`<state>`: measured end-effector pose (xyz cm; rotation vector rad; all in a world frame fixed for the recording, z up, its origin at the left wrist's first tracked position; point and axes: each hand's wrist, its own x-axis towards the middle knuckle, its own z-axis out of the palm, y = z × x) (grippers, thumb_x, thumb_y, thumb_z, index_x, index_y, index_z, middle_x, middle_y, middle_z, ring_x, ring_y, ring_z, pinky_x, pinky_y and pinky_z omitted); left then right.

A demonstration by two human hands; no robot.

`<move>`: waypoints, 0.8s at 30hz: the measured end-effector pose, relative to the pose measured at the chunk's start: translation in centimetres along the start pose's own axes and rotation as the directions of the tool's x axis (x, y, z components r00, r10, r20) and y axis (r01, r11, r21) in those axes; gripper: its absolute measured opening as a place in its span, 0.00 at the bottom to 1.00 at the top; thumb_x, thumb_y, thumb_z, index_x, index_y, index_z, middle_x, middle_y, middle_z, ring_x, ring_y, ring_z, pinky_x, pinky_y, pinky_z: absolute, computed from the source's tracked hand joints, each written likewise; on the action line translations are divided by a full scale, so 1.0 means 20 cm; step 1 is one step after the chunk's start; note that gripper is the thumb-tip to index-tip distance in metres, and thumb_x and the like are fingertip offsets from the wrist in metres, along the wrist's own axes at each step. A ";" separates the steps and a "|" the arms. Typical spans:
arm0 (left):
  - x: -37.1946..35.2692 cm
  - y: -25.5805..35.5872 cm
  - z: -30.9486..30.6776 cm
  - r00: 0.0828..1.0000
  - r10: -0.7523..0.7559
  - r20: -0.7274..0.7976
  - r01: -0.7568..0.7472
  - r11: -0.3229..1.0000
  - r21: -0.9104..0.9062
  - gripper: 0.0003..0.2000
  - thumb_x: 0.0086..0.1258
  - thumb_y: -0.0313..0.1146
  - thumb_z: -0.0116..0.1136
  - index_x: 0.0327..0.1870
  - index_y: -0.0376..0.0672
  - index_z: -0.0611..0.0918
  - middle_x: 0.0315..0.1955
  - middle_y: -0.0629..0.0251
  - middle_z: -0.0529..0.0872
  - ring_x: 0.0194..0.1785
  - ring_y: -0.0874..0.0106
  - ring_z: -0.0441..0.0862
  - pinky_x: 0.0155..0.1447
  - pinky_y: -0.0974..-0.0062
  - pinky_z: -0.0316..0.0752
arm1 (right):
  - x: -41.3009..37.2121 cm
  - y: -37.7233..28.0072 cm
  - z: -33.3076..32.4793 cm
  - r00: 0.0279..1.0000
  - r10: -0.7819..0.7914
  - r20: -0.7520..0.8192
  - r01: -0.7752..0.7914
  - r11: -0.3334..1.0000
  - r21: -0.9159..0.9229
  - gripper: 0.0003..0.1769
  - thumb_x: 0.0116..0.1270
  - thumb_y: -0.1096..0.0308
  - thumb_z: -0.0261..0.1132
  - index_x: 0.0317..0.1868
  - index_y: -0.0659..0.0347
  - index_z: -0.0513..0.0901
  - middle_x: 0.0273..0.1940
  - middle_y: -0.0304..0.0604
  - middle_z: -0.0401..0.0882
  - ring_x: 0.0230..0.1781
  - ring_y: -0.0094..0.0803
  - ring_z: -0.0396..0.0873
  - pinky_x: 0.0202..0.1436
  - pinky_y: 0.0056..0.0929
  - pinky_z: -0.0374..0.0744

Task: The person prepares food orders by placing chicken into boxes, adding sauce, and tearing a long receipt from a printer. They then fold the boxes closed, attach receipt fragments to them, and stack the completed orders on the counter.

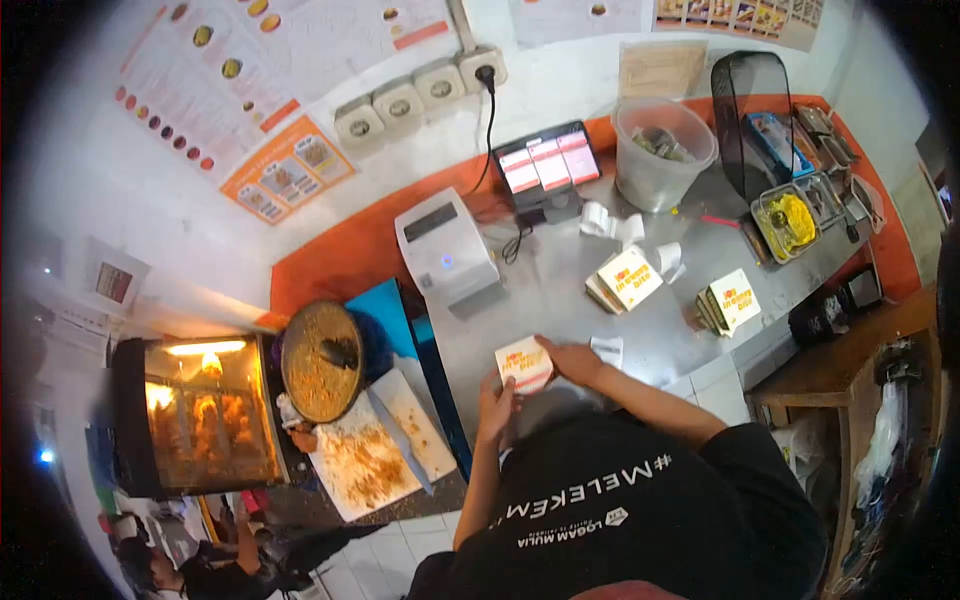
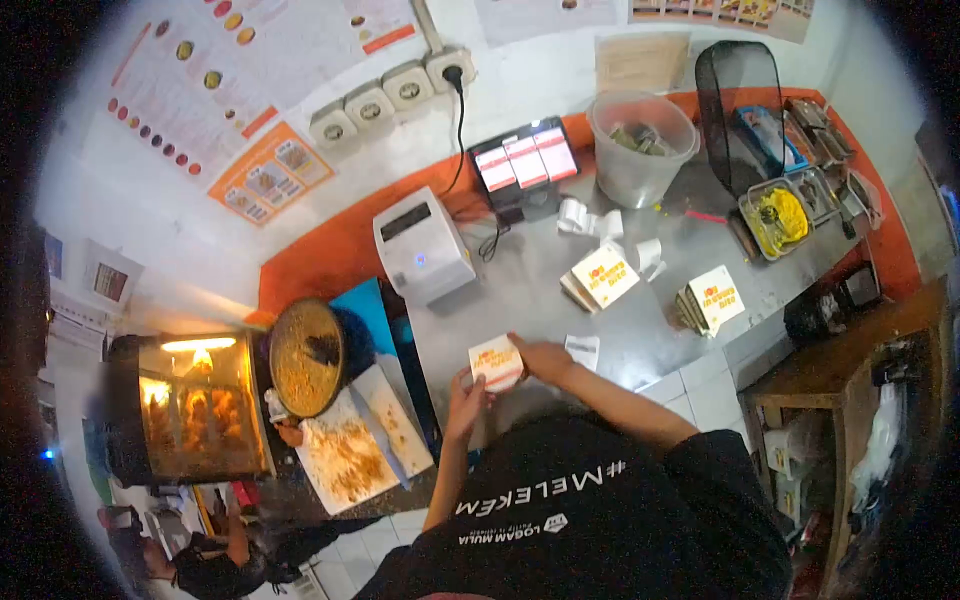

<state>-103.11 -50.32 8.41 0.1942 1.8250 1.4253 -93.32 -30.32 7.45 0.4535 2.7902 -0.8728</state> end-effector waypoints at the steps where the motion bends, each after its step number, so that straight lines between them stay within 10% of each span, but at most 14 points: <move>1: 0.02 0.00 0.02 0.999 -0.032 -0.028 0.029 0.994 -0.109 0.28 0.73 0.40 0.60 0.67 0.39 0.64 0.33 0.65 0.81 0.29 0.78 0.77 0.28 0.81 0.71 | -0.01 0.00 0.01 0.999 -0.010 -0.052 0.021 0.977 0.211 0.40 0.69 0.61 0.61 0.77 0.52 0.51 0.42 0.57 0.84 0.37 0.52 0.85 0.37 0.44 0.83; 3: 0.04 -0.01 0.00 0.997 -0.070 -0.006 0.068 0.977 -0.201 0.28 0.72 0.40 0.61 0.67 0.39 0.65 0.31 0.67 0.80 0.27 0.79 0.74 0.27 0.82 0.69 | -0.06 -0.02 0.01 0.996 -0.008 -0.093 0.045 0.914 0.404 0.40 0.70 0.62 0.61 0.76 0.53 0.52 0.43 0.57 0.84 0.37 0.50 0.85 0.39 0.43 0.84; 5: 0.04 -0.02 -0.02 0.989 -0.148 0.006 0.139 0.917 -0.374 0.27 0.70 0.39 0.64 0.64 0.39 0.67 0.28 0.72 0.76 0.24 0.83 0.67 0.25 0.85 0.64 | -0.08 -0.07 -0.01 0.925 0.194 0.328 -0.334 0.001 0.943 0.33 0.72 0.64 0.61 0.72 0.58 0.58 0.44 0.53 0.83 0.39 0.43 0.86 0.44 0.39 0.86; 9: 0.06 -0.05 -0.06 0.990 -0.138 0.001 0.124 0.887 -0.444 0.25 0.66 0.37 0.69 0.58 0.40 0.71 0.24 0.72 0.77 0.19 0.86 0.65 0.20 0.86 0.59 | -0.06 0.01 0.12 0.926 0.208 0.314 -0.212 -0.399 0.892 0.26 0.67 0.69 0.68 0.61 0.64 0.67 0.48 0.48 0.80 0.46 0.35 0.84 0.51 0.33 0.86; 16: 0.04 -0.10 0.00 0.980 -0.105 -0.168 0.017 0.890 -0.455 0.25 0.65 0.37 0.70 0.57 0.38 0.72 0.27 0.69 0.80 0.21 0.85 0.67 0.22 0.86 0.61 | -0.05 -0.03 0.14 0.916 0.335 0.221 -0.149 -0.227 0.962 0.27 0.58 0.75 0.74 0.55 0.66 0.70 0.46 0.50 0.81 0.46 0.32 0.84 0.49 0.26 0.86; 18: 0.04 -0.16 -0.01 0.974 -0.085 -0.212 0.041 0.979 -0.200 0.24 0.65 0.36 0.71 0.56 0.37 0.73 0.32 0.64 0.84 0.26 0.82 0.75 0.27 0.84 0.68 | -0.06 -0.01 0.20 0.910 0.362 0.202 -0.173 -0.111 0.979 0.28 0.59 0.73 0.74 0.56 0.67 0.71 0.44 0.50 0.82 0.44 0.32 0.83 0.49 0.26 0.85; 20: 0.05 -0.16 -0.02 0.978 -0.087 -0.192 0.086 0.996 -0.015 0.23 0.66 0.36 0.69 0.57 0.36 0.73 0.38 0.58 0.86 0.33 0.78 0.81 0.33 0.81 0.74 | -0.08 -0.01 0.21 0.883 0.465 0.062 -0.278 0.413 0.867 0.29 0.59 0.70 0.74 0.57 0.67 0.70 0.42 0.49 0.83 0.42 0.33 0.82 0.46 0.29 0.82; 24: 0.01 -0.12 0.01 0.992 -0.033 -0.121 0.025 0.997 -0.069 0.25 0.67 0.39 0.68 0.58 0.35 0.73 0.37 0.59 0.85 0.36 0.72 0.83 0.39 0.74 0.78 | -0.06 0.00 0.19 0.862 0.421 0.284 -0.382 0.169 0.909 0.29 0.61 0.69 0.71 0.60 0.65 0.69 0.40 0.47 0.81 0.38 0.32 0.81 0.42 0.30 0.81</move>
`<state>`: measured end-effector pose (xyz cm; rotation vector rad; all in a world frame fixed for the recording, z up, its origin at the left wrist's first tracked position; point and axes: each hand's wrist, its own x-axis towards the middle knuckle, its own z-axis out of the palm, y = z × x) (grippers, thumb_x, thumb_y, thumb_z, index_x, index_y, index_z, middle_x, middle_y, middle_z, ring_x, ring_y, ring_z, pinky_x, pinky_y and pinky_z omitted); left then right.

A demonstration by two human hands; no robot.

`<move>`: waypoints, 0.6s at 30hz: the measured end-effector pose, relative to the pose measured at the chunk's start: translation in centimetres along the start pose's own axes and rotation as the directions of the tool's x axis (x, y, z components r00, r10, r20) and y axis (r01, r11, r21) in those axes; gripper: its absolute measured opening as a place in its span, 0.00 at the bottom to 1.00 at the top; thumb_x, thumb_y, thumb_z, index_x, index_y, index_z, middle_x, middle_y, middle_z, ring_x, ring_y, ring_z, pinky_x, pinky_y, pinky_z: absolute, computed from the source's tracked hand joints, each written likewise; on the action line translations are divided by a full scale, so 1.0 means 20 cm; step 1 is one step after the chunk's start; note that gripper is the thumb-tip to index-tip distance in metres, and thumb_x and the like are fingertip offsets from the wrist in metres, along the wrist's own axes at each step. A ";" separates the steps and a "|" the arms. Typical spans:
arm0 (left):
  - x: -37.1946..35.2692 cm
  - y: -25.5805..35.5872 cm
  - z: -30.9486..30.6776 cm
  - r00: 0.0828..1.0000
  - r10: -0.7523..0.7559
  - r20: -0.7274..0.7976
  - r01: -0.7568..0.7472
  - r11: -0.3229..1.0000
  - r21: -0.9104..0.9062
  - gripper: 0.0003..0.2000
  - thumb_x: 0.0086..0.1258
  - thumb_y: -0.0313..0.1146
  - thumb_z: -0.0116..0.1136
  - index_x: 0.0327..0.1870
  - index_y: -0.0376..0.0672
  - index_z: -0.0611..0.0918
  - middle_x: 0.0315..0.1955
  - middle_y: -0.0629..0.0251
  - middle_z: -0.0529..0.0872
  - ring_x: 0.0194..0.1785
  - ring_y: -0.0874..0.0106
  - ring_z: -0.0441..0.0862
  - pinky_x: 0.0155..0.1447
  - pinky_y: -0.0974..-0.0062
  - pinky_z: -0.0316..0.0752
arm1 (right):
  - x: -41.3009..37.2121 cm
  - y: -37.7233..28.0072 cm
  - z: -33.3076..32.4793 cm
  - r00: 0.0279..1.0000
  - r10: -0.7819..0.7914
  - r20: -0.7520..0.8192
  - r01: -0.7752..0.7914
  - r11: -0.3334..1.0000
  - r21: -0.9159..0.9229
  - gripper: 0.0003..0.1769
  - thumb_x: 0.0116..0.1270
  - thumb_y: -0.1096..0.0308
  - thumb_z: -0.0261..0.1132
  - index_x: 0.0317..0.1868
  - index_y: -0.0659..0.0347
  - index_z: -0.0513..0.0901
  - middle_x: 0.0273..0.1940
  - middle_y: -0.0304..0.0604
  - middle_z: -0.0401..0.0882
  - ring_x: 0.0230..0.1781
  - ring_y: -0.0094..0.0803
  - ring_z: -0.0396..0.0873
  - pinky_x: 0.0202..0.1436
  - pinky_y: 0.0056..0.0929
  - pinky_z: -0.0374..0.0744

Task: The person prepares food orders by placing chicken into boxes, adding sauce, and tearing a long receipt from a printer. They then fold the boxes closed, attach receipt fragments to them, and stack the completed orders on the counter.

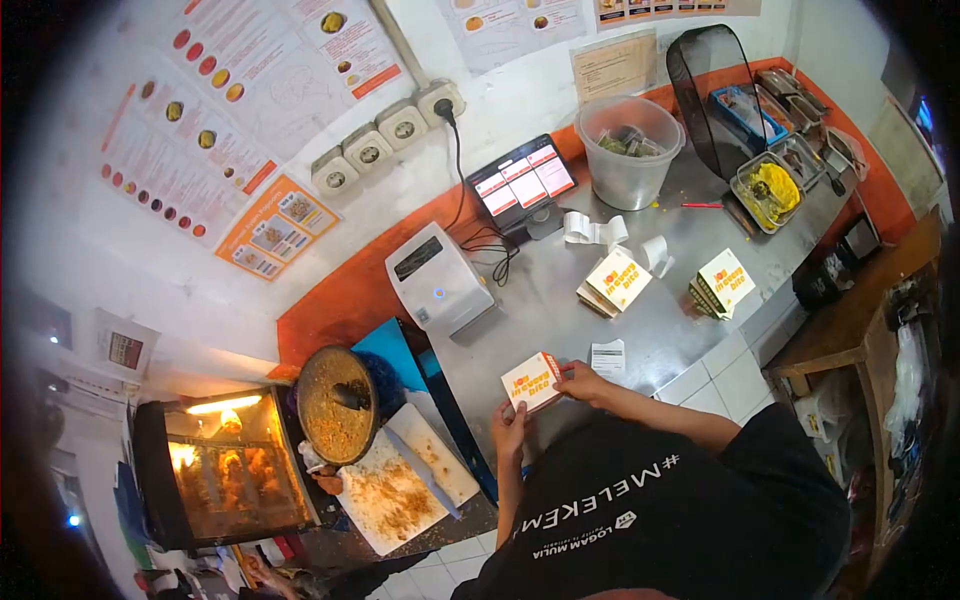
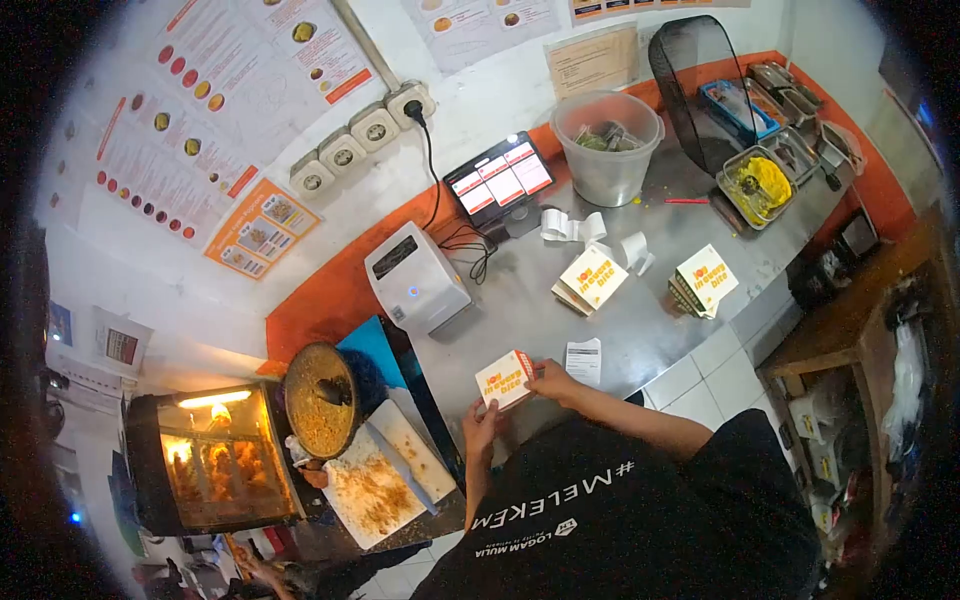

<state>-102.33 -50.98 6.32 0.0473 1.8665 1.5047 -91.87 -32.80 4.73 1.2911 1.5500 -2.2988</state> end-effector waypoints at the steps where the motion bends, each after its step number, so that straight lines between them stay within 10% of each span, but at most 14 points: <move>1: -0.02 0.01 0.00 0.997 -0.082 0.016 0.083 0.993 -0.080 0.25 0.69 0.38 0.66 0.61 0.35 0.70 0.40 0.56 0.84 0.38 0.68 0.84 0.42 0.69 0.80 | 0.00 0.00 -0.01 0.996 0.081 0.049 -0.084 0.994 0.065 0.28 0.62 0.70 0.70 0.60 0.63 0.68 0.40 0.47 0.81 0.37 0.32 0.81 0.41 0.29 0.82; 5: 0.12 -0.12 0.02 0.976 -0.205 0.075 0.217 0.937 -0.273 0.27 0.74 0.44 0.57 0.65 0.40 0.63 0.49 0.51 0.81 0.43 0.57 0.85 0.47 0.59 0.82 | 0.01 0.07 -0.01 0.979 -0.005 0.202 -0.073 0.925 0.372 0.29 0.63 0.67 0.72 0.61 0.62 0.69 0.39 0.44 0.81 0.34 0.31 0.82 0.40 0.31 0.83; 18: 0.15 -0.14 0.09 0.965 -0.259 0.050 0.230 0.733 -0.641 0.24 0.72 0.49 0.58 0.60 0.42 0.75 0.54 0.57 0.81 0.57 0.63 0.80 0.63 0.65 0.76 | 0.07 0.08 0.04 0.994 0.022 0.104 -0.075 0.838 0.540 0.15 0.61 0.67 0.73 0.46 0.64 0.82 0.38 0.39 0.82 0.35 0.25 0.83 0.41 0.23 0.85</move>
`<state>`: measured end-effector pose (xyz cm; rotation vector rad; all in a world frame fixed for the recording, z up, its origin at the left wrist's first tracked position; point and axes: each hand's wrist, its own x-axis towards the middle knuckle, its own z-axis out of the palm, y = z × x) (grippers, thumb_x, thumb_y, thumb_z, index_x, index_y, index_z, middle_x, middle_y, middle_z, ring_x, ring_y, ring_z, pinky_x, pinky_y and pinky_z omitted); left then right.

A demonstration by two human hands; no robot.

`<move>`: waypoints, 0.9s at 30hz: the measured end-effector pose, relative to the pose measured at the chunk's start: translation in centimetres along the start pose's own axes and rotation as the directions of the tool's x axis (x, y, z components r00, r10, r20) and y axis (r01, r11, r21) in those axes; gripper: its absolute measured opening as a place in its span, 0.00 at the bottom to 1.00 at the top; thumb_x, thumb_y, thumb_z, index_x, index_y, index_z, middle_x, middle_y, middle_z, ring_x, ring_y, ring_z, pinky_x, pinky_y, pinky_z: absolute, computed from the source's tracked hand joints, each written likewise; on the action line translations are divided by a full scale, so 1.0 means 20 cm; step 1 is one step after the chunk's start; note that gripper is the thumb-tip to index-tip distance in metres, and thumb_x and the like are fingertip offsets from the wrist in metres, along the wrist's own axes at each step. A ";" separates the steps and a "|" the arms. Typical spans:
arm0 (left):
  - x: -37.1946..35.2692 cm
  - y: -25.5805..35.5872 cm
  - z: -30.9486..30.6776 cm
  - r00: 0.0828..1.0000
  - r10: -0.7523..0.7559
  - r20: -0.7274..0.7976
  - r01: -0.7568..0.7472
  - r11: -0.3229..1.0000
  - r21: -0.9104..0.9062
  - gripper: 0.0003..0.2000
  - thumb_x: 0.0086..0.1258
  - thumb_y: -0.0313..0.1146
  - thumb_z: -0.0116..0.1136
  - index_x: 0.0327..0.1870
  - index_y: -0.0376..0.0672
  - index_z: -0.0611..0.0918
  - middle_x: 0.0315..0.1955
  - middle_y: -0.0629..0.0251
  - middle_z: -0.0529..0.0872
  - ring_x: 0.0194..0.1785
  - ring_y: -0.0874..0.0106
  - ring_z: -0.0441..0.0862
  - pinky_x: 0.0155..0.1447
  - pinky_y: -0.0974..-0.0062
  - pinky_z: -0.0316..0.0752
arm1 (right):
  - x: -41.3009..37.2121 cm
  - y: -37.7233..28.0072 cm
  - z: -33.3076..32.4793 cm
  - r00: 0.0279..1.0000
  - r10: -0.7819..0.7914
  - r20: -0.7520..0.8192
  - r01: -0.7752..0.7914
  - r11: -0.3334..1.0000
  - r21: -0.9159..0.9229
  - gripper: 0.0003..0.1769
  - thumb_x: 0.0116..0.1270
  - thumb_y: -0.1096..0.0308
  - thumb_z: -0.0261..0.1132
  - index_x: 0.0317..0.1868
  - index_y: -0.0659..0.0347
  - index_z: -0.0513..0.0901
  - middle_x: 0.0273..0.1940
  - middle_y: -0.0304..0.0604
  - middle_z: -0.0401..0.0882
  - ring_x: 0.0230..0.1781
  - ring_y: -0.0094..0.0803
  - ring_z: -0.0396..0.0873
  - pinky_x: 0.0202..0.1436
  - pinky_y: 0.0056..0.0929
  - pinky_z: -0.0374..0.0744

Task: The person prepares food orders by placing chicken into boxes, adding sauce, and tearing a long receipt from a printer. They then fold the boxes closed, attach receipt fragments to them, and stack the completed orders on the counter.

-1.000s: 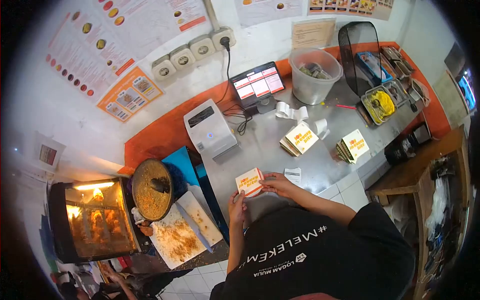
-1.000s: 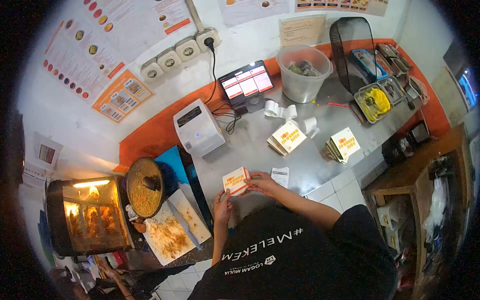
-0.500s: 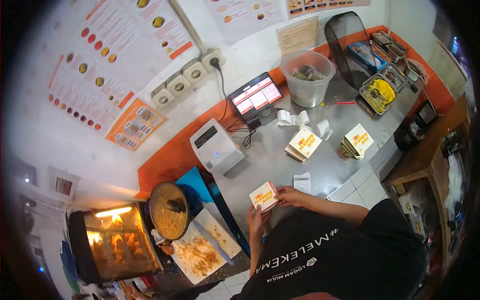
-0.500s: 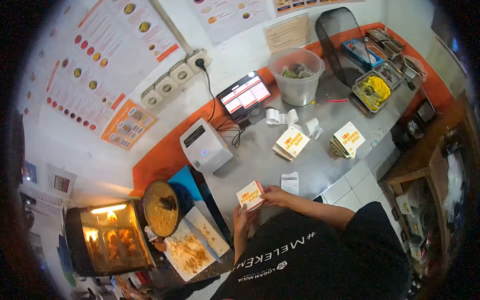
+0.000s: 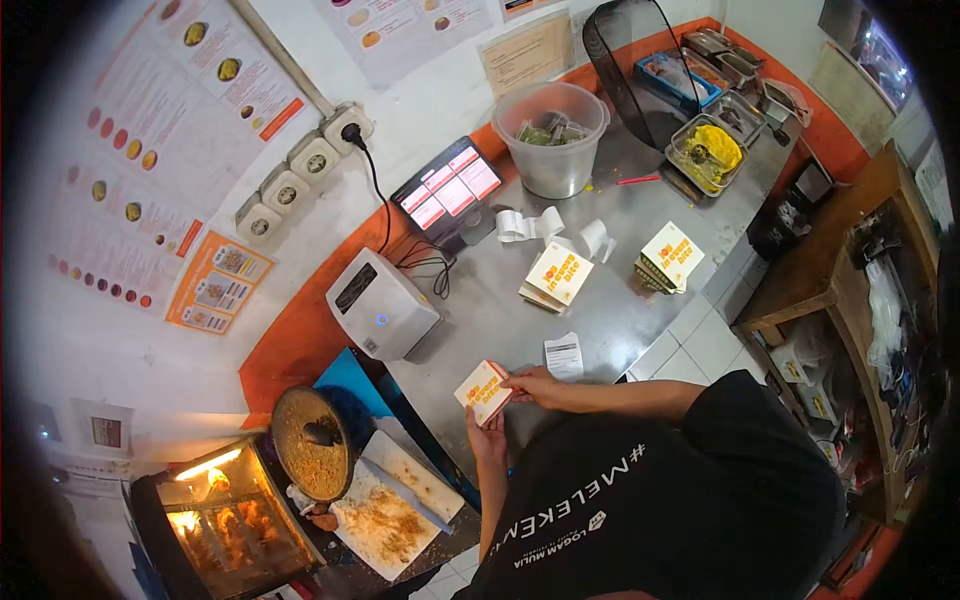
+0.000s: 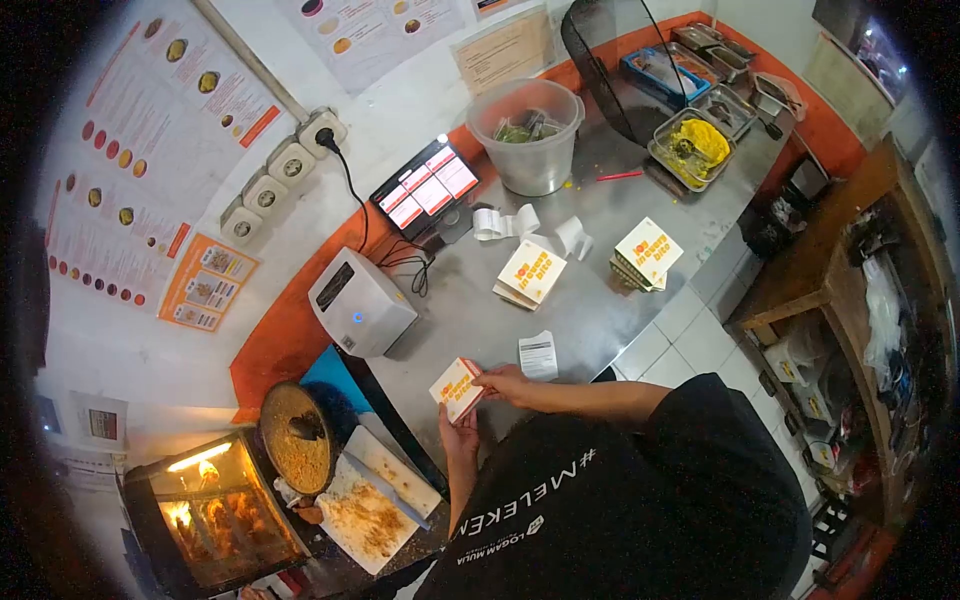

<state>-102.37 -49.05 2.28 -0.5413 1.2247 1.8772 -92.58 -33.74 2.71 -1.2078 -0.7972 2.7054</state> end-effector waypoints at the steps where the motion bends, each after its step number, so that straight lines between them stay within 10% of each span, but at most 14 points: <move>1: 0.02 -0.01 -0.03 1.000 0.002 -0.006 -0.002 1.000 0.007 0.24 0.72 0.49 0.58 0.60 0.42 0.75 0.54 0.57 0.81 0.57 0.63 0.80 0.63 0.65 0.76 | -0.02 0.01 0.00 1.000 -0.026 -0.018 0.025 1.000 -0.008 0.16 0.61 0.67 0.73 0.46 0.66 0.82 0.38 0.40 0.82 0.36 0.25 0.83 0.40 0.22 0.85; 8: 0.01 0.02 0.02 0.968 0.145 0.207 -0.178 0.972 0.153 0.23 0.78 0.48 0.46 0.63 0.39 0.71 0.54 0.57 0.81 0.54 0.64 0.82 0.57 0.68 0.78 | 0.03 -0.01 0.00 0.998 -0.056 0.030 0.057 0.998 -0.023 0.15 0.63 0.68 0.71 0.45 0.70 0.83 0.37 0.43 0.84 0.36 0.26 0.83 0.41 0.23 0.85; 14: 0.11 -0.05 -0.05 0.953 0.254 0.164 -0.262 0.964 0.034 0.20 0.78 0.45 0.48 0.59 0.37 0.70 0.48 0.54 0.82 0.47 0.60 0.85 0.47 0.59 0.84 | 0.10 0.07 -0.03 0.971 -0.192 0.142 0.209 0.971 -0.113 0.19 0.66 0.66 0.70 0.52 0.71 0.81 0.46 0.46 0.84 0.41 0.29 0.83 0.49 0.28 0.84; 17: 0.14 -0.03 -0.05 0.934 0.357 0.007 -0.340 0.883 0.324 0.21 0.78 0.45 0.49 0.58 0.35 0.71 0.46 0.54 0.82 0.43 0.61 0.84 0.46 0.64 0.83 | 0.08 0.01 -0.02 0.977 -0.124 0.175 0.144 0.984 -0.108 0.18 0.67 0.64 0.69 0.51 0.69 0.81 0.44 0.44 0.84 0.42 0.29 0.83 0.49 0.28 0.84; 20: 0.15 -0.04 -0.12 0.880 0.463 0.105 -0.414 0.640 0.648 0.22 0.77 0.48 0.50 0.56 0.34 0.72 0.44 0.54 0.82 0.39 0.65 0.82 0.44 0.70 0.80 | 0.08 -0.05 -0.03 0.983 -0.031 0.181 0.053 0.992 -0.115 0.16 0.67 0.64 0.69 0.48 0.67 0.81 0.41 0.42 0.83 0.41 0.29 0.83 0.47 0.28 0.84; 22: 0.15 -0.01 -0.16 0.735 0.625 0.263 -0.461 0.177 0.870 0.24 0.76 0.49 0.51 0.55 0.33 0.73 0.41 0.55 0.82 0.37 0.69 0.81 0.41 0.74 0.77 | 0.13 0.06 -0.04 0.982 -0.016 0.191 0.035 0.995 -0.097 0.15 0.67 0.63 0.69 0.46 0.66 0.81 0.39 0.41 0.83 0.41 0.29 0.82 0.46 0.28 0.84; 24: 0.16 0.01 -0.15 0.761 0.585 0.281 -0.431 0.131 0.893 0.22 0.75 0.46 0.56 0.52 0.33 0.74 0.40 0.54 0.81 0.41 0.67 0.81 0.45 0.69 0.76 | 0.34 0.15 -0.18 0.967 -0.215 0.136 0.238 0.576 -0.782 0.17 0.66 0.59 0.69 0.45 0.65 0.80 0.37 0.42 0.82 0.40 0.28 0.82 0.41 0.28 0.83; 26: 0.07 0.06 -0.04 0.754 0.632 0.180 -0.517 0.402 0.756 0.18 0.72 0.41 0.61 0.50 0.34 0.76 0.37 0.54 0.80 0.43 0.64 0.80 0.46 0.66 0.75 | 0.23 -0.05 -0.08 0.975 -0.178 0.134 0.209 0.522 -0.827 0.23 0.63 0.51 0.70 0.43 0.65 0.81 0.37 0.46 0.83 0.42 0.35 0.82 0.43 0.36 0.81; 27: 0.10 0.05 -0.03 0.698 0.703 0.136 -0.572 0.434 0.696 0.16 0.68 0.34 0.65 0.50 0.36 0.75 0.38 0.53 0.78 0.43 0.63 0.78 0.44 0.66 0.75 | 0.25 -0.11 -0.06 0.961 -0.198 0.195 0.240 0.241 -0.940 0.25 0.61 0.49 0.70 0.42 0.65 0.82 0.38 0.48 0.84 0.43 0.38 0.82 0.45 0.39 0.80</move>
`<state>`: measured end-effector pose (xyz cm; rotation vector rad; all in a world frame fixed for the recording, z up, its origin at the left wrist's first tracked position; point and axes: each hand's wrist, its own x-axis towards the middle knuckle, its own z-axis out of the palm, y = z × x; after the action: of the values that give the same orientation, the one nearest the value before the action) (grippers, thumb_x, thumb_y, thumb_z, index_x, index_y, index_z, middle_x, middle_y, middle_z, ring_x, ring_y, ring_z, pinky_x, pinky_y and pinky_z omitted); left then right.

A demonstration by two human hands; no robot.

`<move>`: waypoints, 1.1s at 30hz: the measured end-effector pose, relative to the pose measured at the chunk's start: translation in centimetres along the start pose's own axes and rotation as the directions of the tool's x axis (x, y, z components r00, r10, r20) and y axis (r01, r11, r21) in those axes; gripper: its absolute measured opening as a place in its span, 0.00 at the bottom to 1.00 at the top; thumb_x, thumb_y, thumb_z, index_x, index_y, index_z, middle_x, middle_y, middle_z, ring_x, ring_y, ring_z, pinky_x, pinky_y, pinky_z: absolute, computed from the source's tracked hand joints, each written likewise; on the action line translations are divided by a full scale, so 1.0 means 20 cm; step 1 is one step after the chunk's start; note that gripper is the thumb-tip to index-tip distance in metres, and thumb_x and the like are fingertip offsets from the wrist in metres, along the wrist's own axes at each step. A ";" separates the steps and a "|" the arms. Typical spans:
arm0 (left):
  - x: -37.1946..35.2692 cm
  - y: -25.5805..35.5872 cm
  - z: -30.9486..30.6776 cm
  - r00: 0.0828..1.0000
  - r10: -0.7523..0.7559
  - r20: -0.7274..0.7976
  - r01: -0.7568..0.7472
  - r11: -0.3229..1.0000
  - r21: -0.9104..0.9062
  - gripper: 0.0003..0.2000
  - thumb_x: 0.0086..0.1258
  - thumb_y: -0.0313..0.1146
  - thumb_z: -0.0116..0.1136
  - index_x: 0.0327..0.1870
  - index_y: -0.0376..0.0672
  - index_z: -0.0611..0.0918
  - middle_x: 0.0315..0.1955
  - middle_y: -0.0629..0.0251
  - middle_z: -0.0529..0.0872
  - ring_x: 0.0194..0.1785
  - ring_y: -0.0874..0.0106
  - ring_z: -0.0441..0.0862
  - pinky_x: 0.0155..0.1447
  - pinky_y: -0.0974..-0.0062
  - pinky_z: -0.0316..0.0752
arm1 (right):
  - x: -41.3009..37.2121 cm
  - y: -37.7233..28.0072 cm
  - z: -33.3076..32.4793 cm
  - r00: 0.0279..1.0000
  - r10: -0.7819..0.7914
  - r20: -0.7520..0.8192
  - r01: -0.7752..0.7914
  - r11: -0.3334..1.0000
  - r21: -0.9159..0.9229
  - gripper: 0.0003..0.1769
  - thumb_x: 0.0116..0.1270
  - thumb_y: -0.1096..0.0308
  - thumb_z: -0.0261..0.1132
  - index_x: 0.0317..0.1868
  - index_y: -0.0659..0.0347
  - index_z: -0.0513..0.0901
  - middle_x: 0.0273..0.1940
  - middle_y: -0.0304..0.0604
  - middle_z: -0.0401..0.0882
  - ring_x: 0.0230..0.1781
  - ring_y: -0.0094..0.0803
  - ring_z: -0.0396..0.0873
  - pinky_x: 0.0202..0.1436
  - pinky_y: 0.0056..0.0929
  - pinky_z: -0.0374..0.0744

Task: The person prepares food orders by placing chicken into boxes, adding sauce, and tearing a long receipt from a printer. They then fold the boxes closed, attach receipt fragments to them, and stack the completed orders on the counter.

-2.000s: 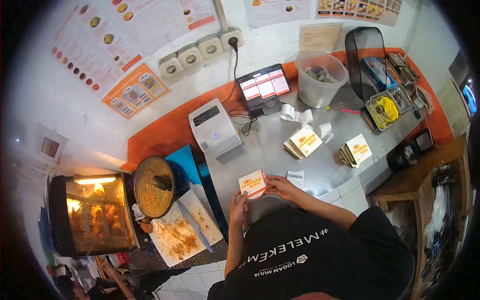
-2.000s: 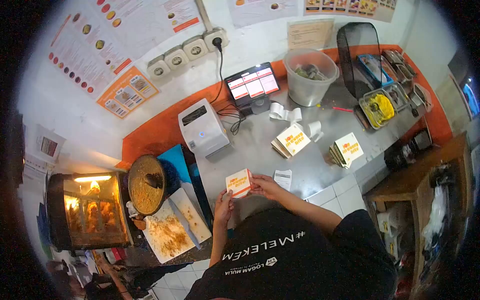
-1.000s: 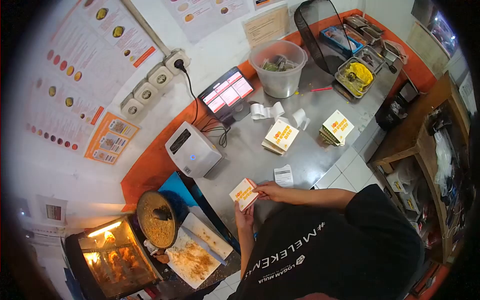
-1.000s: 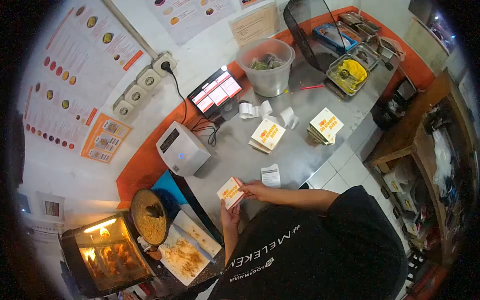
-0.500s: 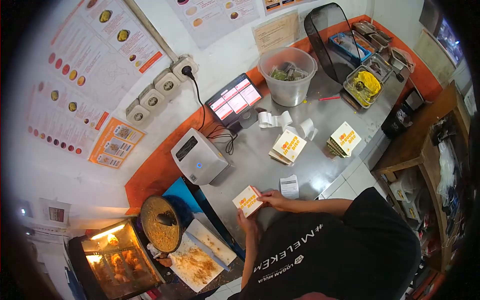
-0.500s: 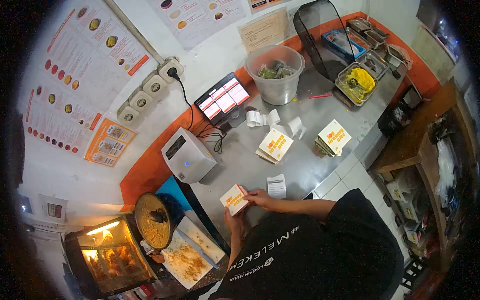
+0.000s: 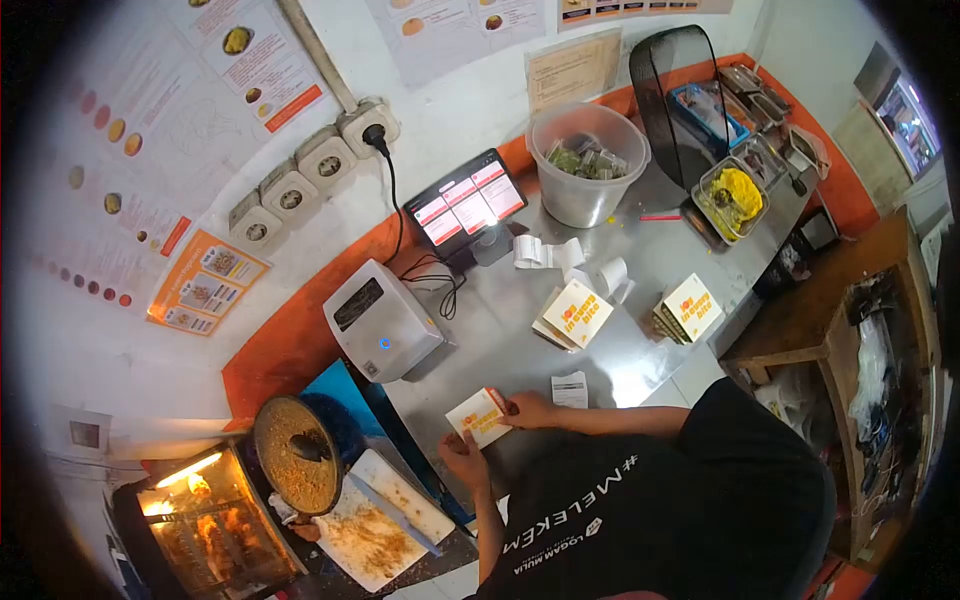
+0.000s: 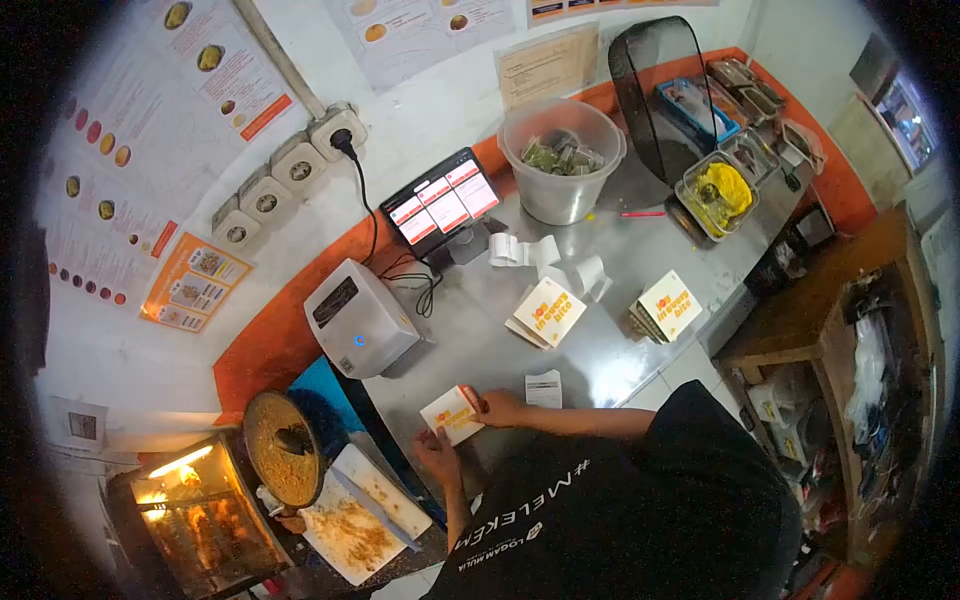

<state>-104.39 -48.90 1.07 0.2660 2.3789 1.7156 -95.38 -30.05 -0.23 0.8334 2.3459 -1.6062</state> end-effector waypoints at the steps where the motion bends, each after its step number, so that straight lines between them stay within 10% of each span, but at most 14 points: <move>1: 0.03 0.02 0.00 1.000 -0.008 -0.008 0.008 1.000 -0.007 0.16 0.68 0.34 0.65 0.50 0.36 0.75 0.38 0.53 0.78 0.43 0.63 0.78 0.44 0.66 0.75 | 0.00 -0.07 -0.05 0.998 -0.061 0.028 0.067 0.955 -0.290 0.26 0.59 0.47 0.70 0.41 0.65 0.83 0.39 0.50 0.84 0.43 0.42 0.82 0.48 0.42 0.79; 3: 0.06 0.06 -0.07 0.952 0.267 0.150 -0.307 0.832 0.461 0.17 0.66 0.27 0.64 0.52 0.37 0.73 0.44 0.54 0.75 0.42 0.65 0.78 0.39 0.71 0.76 | 0.14 -0.10 -0.25 0.979 -0.201 -0.028 0.190 0.954 -0.231 0.18 0.54 0.55 0.66 0.36 0.62 0.85 0.39 0.58 0.84 0.44 0.52 0.82 0.49 0.49 0.78; 4: 0.04 0.15 -0.10 0.958 0.248 0.144 -0.287 0.834 0.471 0.17 0.66 0.27 0.64 0.52 0.37 0.73 0.44 0.54 0.75 0.42 0.65 0.78 0.39 0.71 0.76 | 0.21 -0.21 -0.47 0.996 -0.080 0.027 0.084 0.980 -0.178 0.15 0.59 0.58 0.65 0.37 0.62 0.85 0.35 0.53 0.85 0.36 0.44 0.83 0.42 0.40 0.79; 5: 0.04 0.29 -0.09 0.976 0.184 0.119 -0.215 0.908 0.358 0.17 0.64 0.25 0.62 0.52 0.37 0.73 0.47 0.54 0.72 0.43 0.65 0.77 0.40 0.72 0.76 | 0.28 -0.20 -0.60 0.920 -0.212 -0.331 0.211 0.977 -0.039 0.12 0.59 0.62 0.63 0.33 0.63 0.84 0.31 0.53 0.84 0.30 0.43 0.83 0.36 0.38 0.79; 7: 0.02 0.36 -0.11 0.988 0.111 0.104 -0.133 0.964 0.231 0.17 0.62 0.22 0.61 0.53 0.37 0.73 0.50 0.54 0.70 0.44 0.65 0.77 0.40 0.72 0.76 | 0.42 -0.28 -0.96 0.823 -0.121 -0.555 0.100 0.993 -0.067 0.11 0.60 0.66 0.62 0.38 0.64 0.83 0.34 0.55 0.83 0.38 0.49 0.83 0.44 0.41 0.79; 8: 0.01 0.35 -0.12 0.994 0.096 0.053 -0.105 0.971 0.214 0.17 0.62 0.21 0.60 0.53 0.37 0.73 0.50 0.55 0.69 0.44 0.65 0.76 0.39 0.72 0.76 | 0.50 -0.25 -1.07 0.605 -0.274 -0.748 0.082 0.955 -0.284 0.14 0.60 0.65 0.63 0.44 0.63 0.82 0.41 0.57 0.82 0.46 0.52 0.80 0.51 0.43 0.78; 15: 0.09 0.38 -0.12 0.999 0.045 -0.009 -0.041 0.967 0.250 0.19 0.61 0.21 0.61 0.53 0.38 0.73 0.50 0.55 0.68 0.44 0.67 0.75 0.40 0.73 0.77 | 0.71 -0.12 -1.44 0.893 -0.080 -0.442 -0.216 0.786 -0.579 0.25 0.54 0.62 0.71 0.52 0.65 0.79 0.48 0.57 0.83 0.51 0.49 0.81 0.59 0.43 0.76; 20: 0.29 0.55 -0.06 0.993 0.099 0.062 -0.104 0.990 0.091 0.22 0.63 0.26 0.65 0.58 0.38 0.72 0.52 0.62 0.71 0.48 0.71 0.75 0.47 0.74 0.76 | 0.44 -0.51 -1.53 0.909 -0.412 -0.068 0.415 0.908 0.046 0.16 0.56 0.67 0.74 0.45 0.64 0.86 0.40 0.41 0.86 0.39 0.24 0.82 0.45 0.24 0.78; 23: 0.42 1.09 0.12 0.903 0.368 0.223 -0.342 0.928 -0.144 0.30 0.65 0.25 0.64 0.67 0.38 0.66 0.63 0.55 0.71 0.62 0.65 0.74 0.62 0.71 0.71 | 0.05 -0.99 -1.51 0.912 -0.371 0.172 0.331 0.917 0.223 0.10 0.60 0.75 0.71 0.43 0.65 0.85 0.38 0.35 0.85 0.38 0.19 0.80 0.42 0.23 0.78; 25: 0.46 1.45 0.22 0.719 0.621 0.311 -0.519 0.778 -0.354 0.35 0.62 0.23 0.68 0.70 0.40 0.63 0.60 0.56 0.75 0.63 0.68 0.74 0.63 0.70 0.68 | -0.11 -1.24 -1.55 0.751 -0.502 0.430 0.464 0.863 0.198 0.12 0.60 0.74 0.72 0.45 0.64 0.85 0.39 0.36 0.85 0.40 0.19 0.79 0.44 0.22 0.77; 26: 0.46 1.60 0.27 0.698 0.645 0.311 -0.541 0.759 -0.361 0.35 0.62 0.23 0.68 0.70 0.40 0.63 0.60 0.56 0.75 0.63 0.68 0.74 0.63 0.70 0.68 | -0.19 -1.36 -1.58 0.751 -0.518 0.409 0.485 0.854 0.189 0.12 0.60 0.74 0.72 0.45 0.64 0.85 0.39 0.36 0.85 0.40 0.19 0.79 0.44 0.22 0.77; 28: 0.39 1.78 0.30 0.510 0.647 0.567 -0.072 0.689 -0.721 0.37 0.62 0.20 0.67 0.72 0.38 0.60 0.50 0.57 0.82 0.55 0.70 0.78 0.60 0.73 0.69 | -0.37 -1.50 -1.59 0.696 -0.543 0.469 0.500 0.836 0.226 0.13 0.59 0.74 0.73 0.45 0.65 0.84 0.41 0.36 0.85 0.42 0.18 0.79 0.47 0.21 0.76; 33: 0.28 1.89 0.24 0.511 0.687 0.517 -0.163 0.668 -0.726 0.35 0.65 0.19 0.64 0.71 0.34 0.59 0.38 0.61 0.84 0.41 0.77 0.80 0.53 0.81 0.71 | -0.78 -1.58 -1.66 0.713 -0.691 0.115 0.696 0.718 0.004 0.13 0.59 0.76 0.72 0.45 0.65 0.83 0.37 0.34 0.84 0.38 0.15 0.78 0.39 0.16 0.73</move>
<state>-107.46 -31.29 35.20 1.3214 1.0834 1.8888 -94.07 -13.80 45.37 -0.2216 2.7685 -1.7537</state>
